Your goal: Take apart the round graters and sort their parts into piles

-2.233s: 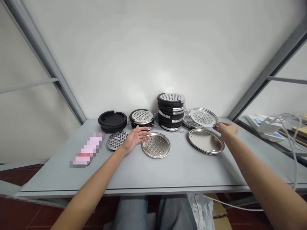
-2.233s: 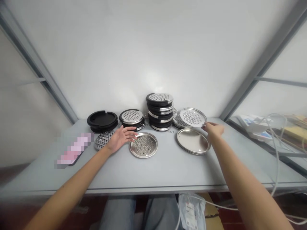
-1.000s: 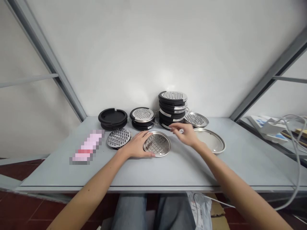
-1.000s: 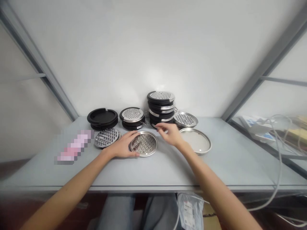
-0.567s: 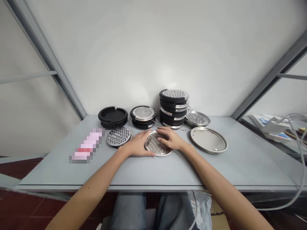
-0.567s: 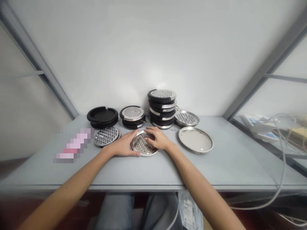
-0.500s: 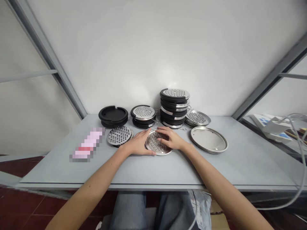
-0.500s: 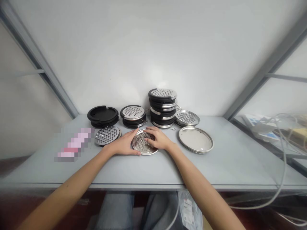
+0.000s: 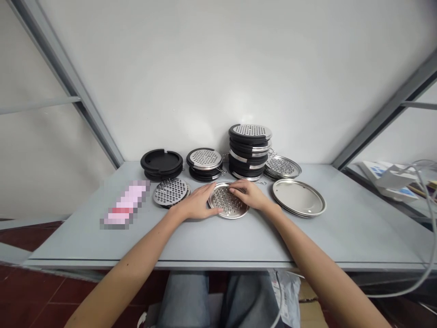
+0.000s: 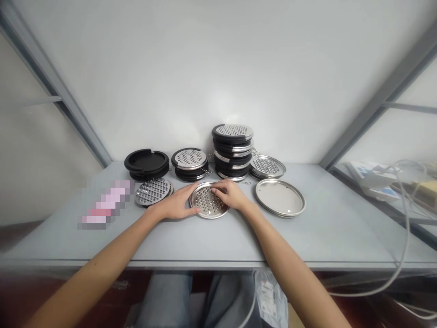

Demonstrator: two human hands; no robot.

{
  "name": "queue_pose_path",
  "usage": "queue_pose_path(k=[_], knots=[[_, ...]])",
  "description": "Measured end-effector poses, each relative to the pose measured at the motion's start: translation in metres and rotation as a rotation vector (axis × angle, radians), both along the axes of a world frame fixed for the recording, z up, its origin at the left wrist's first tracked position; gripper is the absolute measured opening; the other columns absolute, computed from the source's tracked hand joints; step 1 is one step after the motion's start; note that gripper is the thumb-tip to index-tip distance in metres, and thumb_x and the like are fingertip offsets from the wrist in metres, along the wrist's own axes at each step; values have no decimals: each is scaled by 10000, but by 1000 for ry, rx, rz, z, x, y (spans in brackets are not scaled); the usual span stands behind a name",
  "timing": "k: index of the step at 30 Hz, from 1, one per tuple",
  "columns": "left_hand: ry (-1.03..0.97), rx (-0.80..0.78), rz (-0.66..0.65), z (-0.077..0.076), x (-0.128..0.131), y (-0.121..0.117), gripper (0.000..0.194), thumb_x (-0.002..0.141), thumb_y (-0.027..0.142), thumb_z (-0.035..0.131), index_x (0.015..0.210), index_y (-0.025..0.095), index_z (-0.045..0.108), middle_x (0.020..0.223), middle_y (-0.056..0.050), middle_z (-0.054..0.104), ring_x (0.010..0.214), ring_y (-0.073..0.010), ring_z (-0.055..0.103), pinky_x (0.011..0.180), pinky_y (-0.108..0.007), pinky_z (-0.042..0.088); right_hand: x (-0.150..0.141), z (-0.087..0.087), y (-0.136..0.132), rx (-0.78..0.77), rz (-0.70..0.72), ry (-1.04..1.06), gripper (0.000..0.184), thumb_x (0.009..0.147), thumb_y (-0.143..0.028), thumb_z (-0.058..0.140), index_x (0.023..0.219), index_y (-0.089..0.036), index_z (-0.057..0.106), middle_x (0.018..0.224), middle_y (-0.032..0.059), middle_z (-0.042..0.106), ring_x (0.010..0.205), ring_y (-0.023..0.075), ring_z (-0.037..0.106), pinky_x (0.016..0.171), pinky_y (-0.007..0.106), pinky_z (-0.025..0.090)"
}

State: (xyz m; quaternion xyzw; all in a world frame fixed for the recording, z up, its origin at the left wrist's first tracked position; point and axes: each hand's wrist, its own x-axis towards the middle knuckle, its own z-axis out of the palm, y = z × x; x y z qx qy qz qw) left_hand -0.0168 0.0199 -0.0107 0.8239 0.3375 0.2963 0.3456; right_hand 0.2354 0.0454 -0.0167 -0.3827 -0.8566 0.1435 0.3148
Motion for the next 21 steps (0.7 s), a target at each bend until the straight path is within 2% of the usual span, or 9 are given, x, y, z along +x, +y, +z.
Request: queue_pose_path(k=[3,5,11,16,21], knots=[[-12,2,-49,3,1,-2,858,671,438,765,1418,235,394,1479,-100,373,1370,-367,291,1142,-484,180,3,1,3,46,-204,99,244,870,-315,539,981,-193,719,1098,107,675,1034,257,613,941,428,449],[-14,-19,-62,3,1,-2,810,689,437,751,1402,240,421,1467,-87,396,1373,-362,283,1146,-483,167,5,0,5,59,-279,140,227,857,-297,546,952,-191,722,1091,109,673,1035,258,612,940,428,451],[52,-4,-29,-3,1,0,765,730,425,717,1411,264,409,1467,-58,402,1387,-369,251,1142,-501,166,7,-2,6,-23,-207,143,214,849,-272,532,923,-196,717,1011,78,708,952,234,643,869,381,489],[169,18,-65,-3,0,2,692,801,333,635,1436,278,364,1487,-46,373,1400,-343,235,1139,-509,172,7,-3,7,-150,-225,142,259,870,-321,500,932,-187,712,961,57,730,903,234,660,791,355,510],[137,53,-59,-3,-1,3,674,783,322,655,1408,267,410,1446,-61,432,1368,-335,305,1130,-500,201,6,-3,7,-176,-155,137,268,877,-318,479,882,-179,709,882,38,732,805,207,661,730,321,510]])
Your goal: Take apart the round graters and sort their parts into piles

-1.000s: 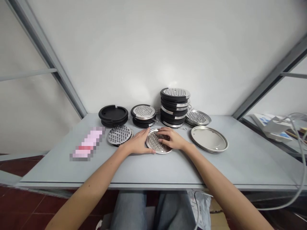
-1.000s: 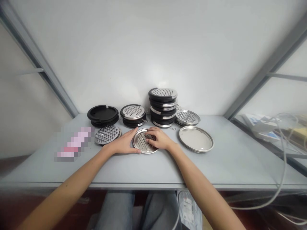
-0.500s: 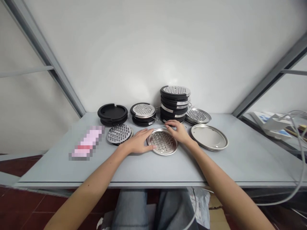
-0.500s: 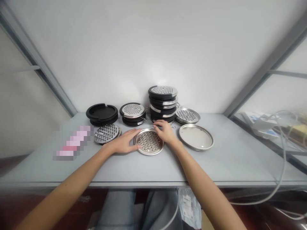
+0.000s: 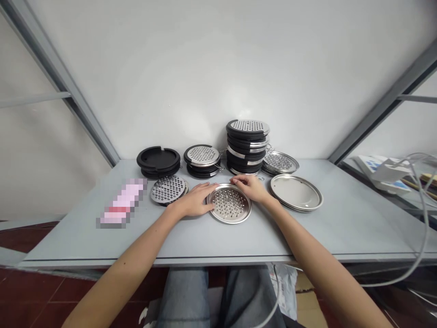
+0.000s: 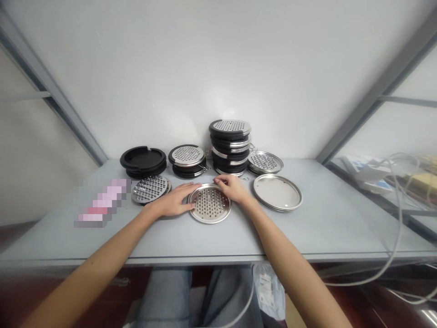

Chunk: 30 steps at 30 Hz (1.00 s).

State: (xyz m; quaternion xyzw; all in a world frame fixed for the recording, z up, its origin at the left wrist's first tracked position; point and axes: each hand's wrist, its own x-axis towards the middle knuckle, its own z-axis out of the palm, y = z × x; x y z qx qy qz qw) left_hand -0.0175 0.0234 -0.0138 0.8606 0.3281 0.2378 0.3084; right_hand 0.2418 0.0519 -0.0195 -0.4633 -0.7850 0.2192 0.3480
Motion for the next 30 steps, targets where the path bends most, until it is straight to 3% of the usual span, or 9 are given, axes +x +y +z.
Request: queue_pose_path(k=[8,14,18,21,26,30], knots=[[20,119,-4,6,3,-4,647,799,408,639,1386,223,440,1386,-105,493,1297,-339,404,1089,-480,284,-1,3,-3,-43,19,15,254,863,-292,512,953,-166,712,964,72,727,868,216,664,789,336,511],[146,137,35,10,5,-6,656,803,355,630,1402,217,399,1422,-80,459,1324,-282,390,1111,-428,298,1,1,-2,-53,43,1,249,856,-280,527,975,-156,707,1000,74,720,884,201,660,792,306,501],[168,111,194,11,8,-5,590,843,401,571,1364,154,448,1393,-120,490,1277,-272,458,1087,-413,346,2,0,-1,-70,32,-15,254,824,-295,571,976,-139,700,955,76,720,801,180,650,738,283,498],[158,131,295,9,10,-2,440,888,363,503,1253,125,560,1298,-124,577,1204,-259,528,1054,-399,386,2,0,-2,-106,46,-29,297,807,-336,596,996,-126,687,770,47,705,663,153,612,644,261,477],[168,218,243,6,11,2,283,907,271,469,1059,160,680,1151,-87,667,1103,-231,590,1000,-364,436,3,4,-5,-200,76,-24,364,807,-411,601,1013,-120,670,578,5,647,504,124,549,542,239,428],[175,238,173,7,11,1,249,905,266,492,1002,181,705,1119,-79,681,1096,-228,591,989,-368,440,1,7,-8,-189,91,-31,379,817,-429,591,1020,-121,679,591,22,666,517,130,569,570,246,444]])
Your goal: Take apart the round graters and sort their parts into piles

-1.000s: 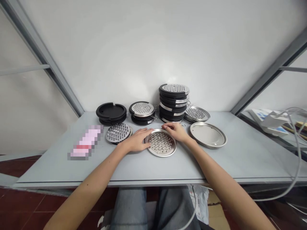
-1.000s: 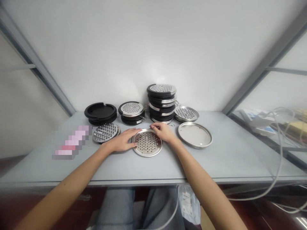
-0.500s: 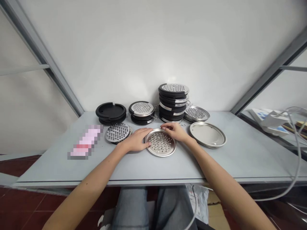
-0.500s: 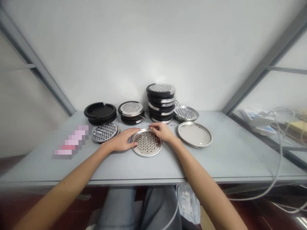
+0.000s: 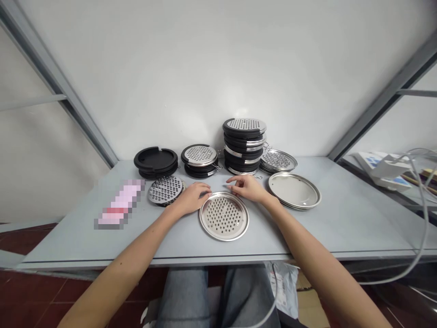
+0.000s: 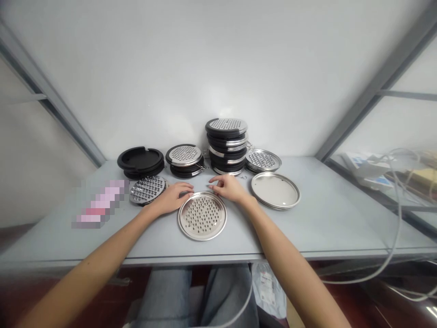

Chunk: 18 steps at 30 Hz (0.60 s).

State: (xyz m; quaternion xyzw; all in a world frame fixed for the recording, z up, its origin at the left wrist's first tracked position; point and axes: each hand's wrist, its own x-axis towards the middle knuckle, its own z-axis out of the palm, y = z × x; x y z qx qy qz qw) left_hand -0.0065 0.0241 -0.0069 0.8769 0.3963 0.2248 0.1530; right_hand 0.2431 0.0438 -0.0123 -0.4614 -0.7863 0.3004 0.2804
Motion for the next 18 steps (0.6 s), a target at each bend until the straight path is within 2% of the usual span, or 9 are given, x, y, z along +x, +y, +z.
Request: queue_pose_path(k=[5,11,18], knots=[[-18,24,-54,-6,2,1,233,904,255,516,1032,199,702,1120,-73,674,1093,-215,585,984,-363,439,-8,-1,-3,59,66,56,337,786,-407,627,959,-131,713,767,55,714,662,150,614,654,258,472],[-63,94,10,-13,9,3,170,876,232,571,931,203,729,967,-47,715,949,-196,621,880,-323,471,-12,-4,-1,-67,204,71,324,755,-400,670,913,-122,723,701,46,691,609,134,584,612,243,456],[-25,104,48,-11,12,2,141,855,267,608,853,202,734,886,-31,717,880,-192,621,823,-309,461,-8,-6,2,-86,218,26,392,694,-466,721,890,-127,728,656,27,651,574,115,528,551,223,397]])
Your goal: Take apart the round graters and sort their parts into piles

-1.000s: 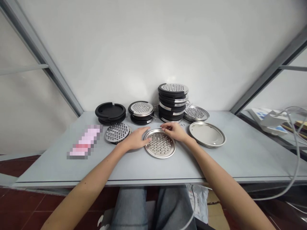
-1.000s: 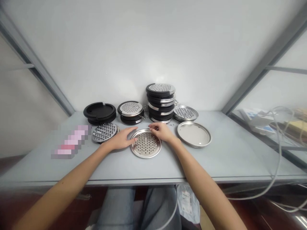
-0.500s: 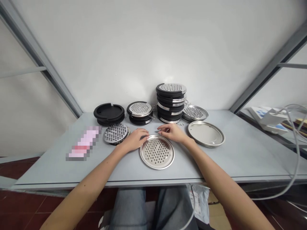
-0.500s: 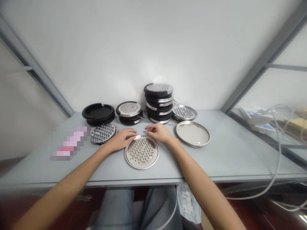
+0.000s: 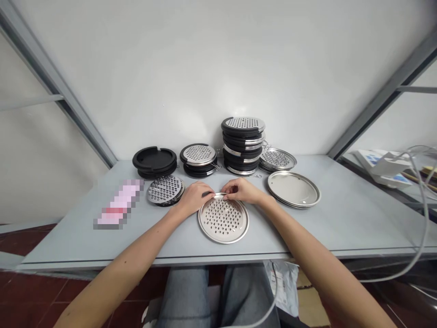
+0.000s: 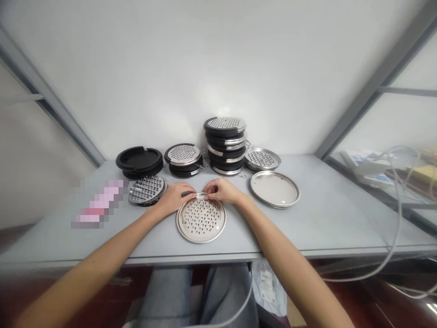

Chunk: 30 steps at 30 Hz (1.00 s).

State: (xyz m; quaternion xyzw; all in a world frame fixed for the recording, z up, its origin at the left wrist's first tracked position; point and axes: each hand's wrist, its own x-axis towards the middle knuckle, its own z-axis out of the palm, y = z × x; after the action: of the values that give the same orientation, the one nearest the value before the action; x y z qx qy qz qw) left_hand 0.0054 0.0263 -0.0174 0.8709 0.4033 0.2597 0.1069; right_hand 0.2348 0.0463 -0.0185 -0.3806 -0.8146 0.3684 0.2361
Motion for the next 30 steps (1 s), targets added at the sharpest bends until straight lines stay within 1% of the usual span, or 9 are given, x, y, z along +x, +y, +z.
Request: queue_pose_path(k=[6,10,14,22,27,30], knots=[[-12,-5,-17,-2,-1,1,150,855,277,605,872,201,732,904,-38,716,899,-194,619,826,-304,462,-1,2,-2,52,21,-48,360,724,-454,698,865,-124,726,651,18,627,582,107,498,562,221,377],[-10,3,-30,-2,-1,1,166,867,284,589,873,198,731,898,-37,717,893,-193,616,837,-309,459,-2,6,-6,90,37,-96,294,760,-389,663,881,-127,715,640,10,615,570,103,484,565,220,375],[-13,6,-49,-2,-2,2,177,874,286,579,875,196,731,895,-36,717,891,-196,614,841,-319,460,-2,10,-8,167,44,-135,220,776,-306,628,889,-139,719,694,19,622,598,107,494,577,218,380],[-10,3,-57,-3,-3,2,169,871,275,584,883,195,733,907,-42,720,909,-198,616,850,-318,465,-2,13,-10,284,59,-226,202,801,-282,622,927,-165,729,757,30,621,635,113,514,611,222,381],[-20,-3,-53,-3,-3,2,162,868,274,591,883,193,730,910,-38,721,914,-197,616,858,-314,464,-3,18,-16,409,73,-345,219,865,-291,571,986,-185,718,857,64,652,717,137,574,648,228,384],[-28,-10,-54,-4,-2,3,159,867,272,595,883,188,730,910,-39,723,918,-196,618,870,-317,463,-3,17,-19,496,82,-411,243,906,-300,520,1014,-193,709,881,74,660,764,150,596,661,232,381]])
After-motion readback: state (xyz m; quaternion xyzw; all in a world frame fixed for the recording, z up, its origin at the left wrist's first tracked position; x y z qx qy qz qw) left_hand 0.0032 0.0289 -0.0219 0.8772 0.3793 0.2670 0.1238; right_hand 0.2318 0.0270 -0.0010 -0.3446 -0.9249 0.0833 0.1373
